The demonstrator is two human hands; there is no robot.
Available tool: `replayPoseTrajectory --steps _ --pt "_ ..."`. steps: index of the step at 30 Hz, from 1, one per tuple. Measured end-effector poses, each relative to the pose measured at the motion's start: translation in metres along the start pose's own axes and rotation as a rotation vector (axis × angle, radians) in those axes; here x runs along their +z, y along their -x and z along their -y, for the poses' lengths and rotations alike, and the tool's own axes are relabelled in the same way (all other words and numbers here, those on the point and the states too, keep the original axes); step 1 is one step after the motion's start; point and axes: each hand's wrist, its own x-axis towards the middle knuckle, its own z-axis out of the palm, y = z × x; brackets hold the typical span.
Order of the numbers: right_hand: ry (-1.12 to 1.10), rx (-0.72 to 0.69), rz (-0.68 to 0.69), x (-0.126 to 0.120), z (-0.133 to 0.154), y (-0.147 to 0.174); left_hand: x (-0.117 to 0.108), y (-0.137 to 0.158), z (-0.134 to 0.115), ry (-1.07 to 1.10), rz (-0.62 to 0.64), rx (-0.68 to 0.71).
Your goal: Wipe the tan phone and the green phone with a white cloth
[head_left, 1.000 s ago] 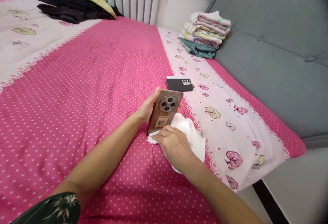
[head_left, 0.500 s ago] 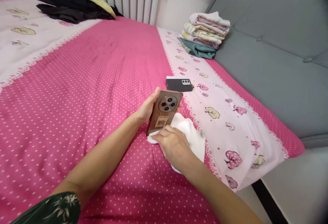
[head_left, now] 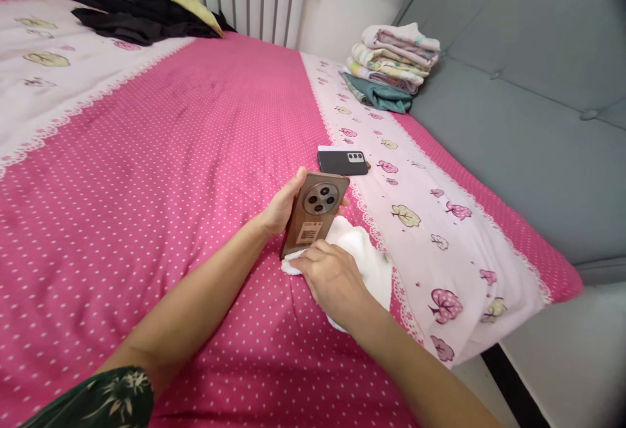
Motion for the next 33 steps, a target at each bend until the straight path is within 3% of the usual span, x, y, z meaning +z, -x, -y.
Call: replayPoseTrajectory --steps 33 --pt "-0.010 -0.027 -0.056 0.0014 -0.0012 0.0008 0.0007 0.0008 0.0002 -0.006 -0.019 -0.014"
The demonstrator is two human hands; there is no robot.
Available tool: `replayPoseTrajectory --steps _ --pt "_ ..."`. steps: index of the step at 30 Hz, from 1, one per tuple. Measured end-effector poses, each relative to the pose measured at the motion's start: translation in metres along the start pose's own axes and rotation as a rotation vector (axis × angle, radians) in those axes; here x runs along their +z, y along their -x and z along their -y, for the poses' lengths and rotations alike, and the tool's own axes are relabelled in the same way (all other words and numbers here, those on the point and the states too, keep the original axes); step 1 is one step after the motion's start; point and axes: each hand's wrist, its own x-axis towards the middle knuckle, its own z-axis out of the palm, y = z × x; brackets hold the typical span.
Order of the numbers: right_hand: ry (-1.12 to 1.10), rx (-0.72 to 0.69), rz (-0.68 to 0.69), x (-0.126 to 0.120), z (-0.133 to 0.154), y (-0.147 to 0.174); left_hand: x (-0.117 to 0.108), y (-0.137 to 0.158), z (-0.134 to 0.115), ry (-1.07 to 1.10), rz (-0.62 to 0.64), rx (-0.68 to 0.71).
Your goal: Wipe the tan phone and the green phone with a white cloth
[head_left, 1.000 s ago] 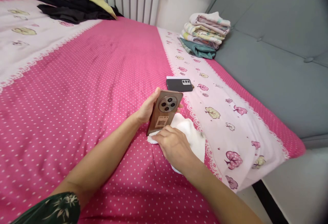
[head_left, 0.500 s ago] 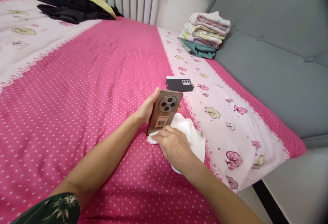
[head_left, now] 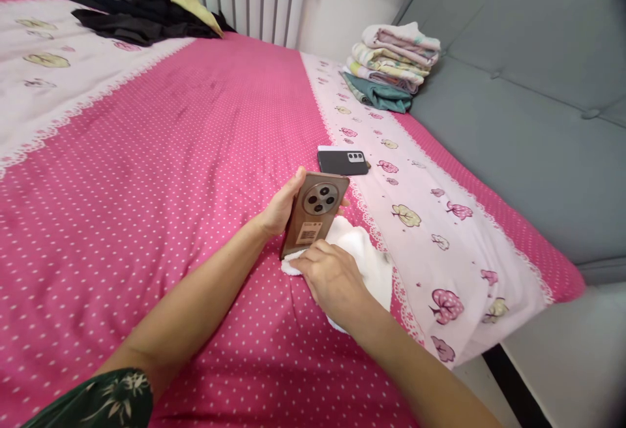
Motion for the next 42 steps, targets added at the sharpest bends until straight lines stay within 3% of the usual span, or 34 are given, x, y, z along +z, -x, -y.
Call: replayPoseTrajectory --steps 42 --pt "0.003 0.005 0.004 -0.0007 0.0009 0.0014 -0.0010 -0.0013 0.0004 0.020 0.020 0.020"
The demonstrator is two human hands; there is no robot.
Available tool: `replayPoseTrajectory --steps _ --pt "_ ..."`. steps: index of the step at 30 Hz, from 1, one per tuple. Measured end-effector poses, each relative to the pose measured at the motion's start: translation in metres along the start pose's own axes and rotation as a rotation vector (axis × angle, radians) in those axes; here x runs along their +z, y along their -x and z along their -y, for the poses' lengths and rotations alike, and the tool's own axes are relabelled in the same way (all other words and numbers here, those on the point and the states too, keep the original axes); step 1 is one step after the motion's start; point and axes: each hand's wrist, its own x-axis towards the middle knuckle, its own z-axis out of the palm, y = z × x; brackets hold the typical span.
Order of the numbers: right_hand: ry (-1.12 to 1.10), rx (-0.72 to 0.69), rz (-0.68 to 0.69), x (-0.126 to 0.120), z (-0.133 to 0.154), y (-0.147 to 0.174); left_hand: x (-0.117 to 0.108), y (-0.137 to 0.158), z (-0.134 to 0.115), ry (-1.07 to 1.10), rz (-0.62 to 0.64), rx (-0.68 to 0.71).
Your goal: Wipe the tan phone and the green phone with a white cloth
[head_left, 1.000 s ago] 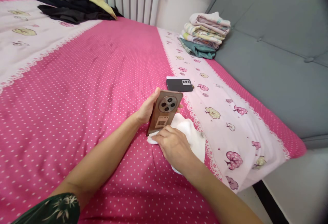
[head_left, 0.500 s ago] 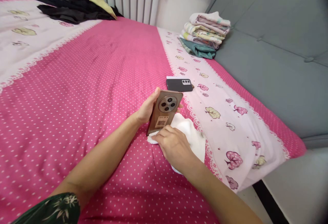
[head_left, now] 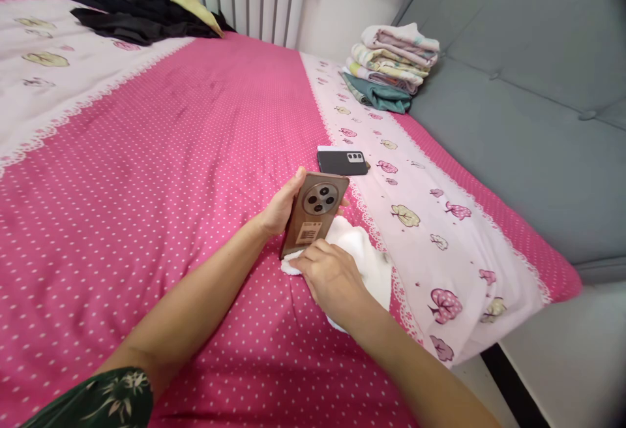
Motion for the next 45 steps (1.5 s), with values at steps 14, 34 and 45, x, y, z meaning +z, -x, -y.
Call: replayPoseTrajectory --steps 14,34,45 --pt "0.015 0.008 0.032 -0.0003 0.0007 -0.0012 -0.0003 0.0002 0.0001 -0.007 -0.003 -0.007" --pt "0.000 -0.003 -0.001 0.0020 -0.0016 -0.0008 -0.0001 0.0006 -0.0003 -0.007 -0.002 -0.004" --pt "0.001 -0.008 0.001 0.0015 -0.0007 -0.0012 -0.0005 0.0004 0.0001 -0.019 -0.006 -0.006"
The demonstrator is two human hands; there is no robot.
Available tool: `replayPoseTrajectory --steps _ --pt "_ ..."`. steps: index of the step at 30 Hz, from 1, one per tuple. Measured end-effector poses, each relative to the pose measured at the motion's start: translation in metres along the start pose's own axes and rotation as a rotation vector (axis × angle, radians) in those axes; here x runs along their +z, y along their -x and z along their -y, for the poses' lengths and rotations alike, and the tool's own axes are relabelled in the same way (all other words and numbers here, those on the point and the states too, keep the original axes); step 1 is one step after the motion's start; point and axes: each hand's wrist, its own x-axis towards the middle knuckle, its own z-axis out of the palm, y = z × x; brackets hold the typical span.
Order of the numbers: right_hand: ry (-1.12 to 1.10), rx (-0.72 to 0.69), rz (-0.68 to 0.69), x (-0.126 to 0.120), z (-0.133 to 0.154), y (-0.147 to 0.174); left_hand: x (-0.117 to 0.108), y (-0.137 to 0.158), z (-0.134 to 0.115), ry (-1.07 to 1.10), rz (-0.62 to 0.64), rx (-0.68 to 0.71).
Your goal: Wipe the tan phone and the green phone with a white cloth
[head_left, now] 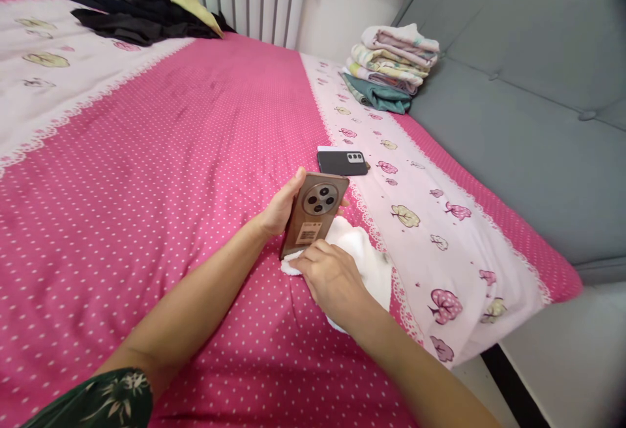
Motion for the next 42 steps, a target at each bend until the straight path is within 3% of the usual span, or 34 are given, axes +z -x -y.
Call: replayPoseTrajectory --steps 9,42 --pt "-0.006 0.019 0.039 -0.0030 0.0013 -0.0007 -0.0001 -0.0004 0.0007 0.015 0.007 -0.003" --pt "-0.008 -0.006 -0.024 0.0005 -0.0004 0.0003 -0.0002 0.0001 0.0001 0.018 -0.007 -0.016"
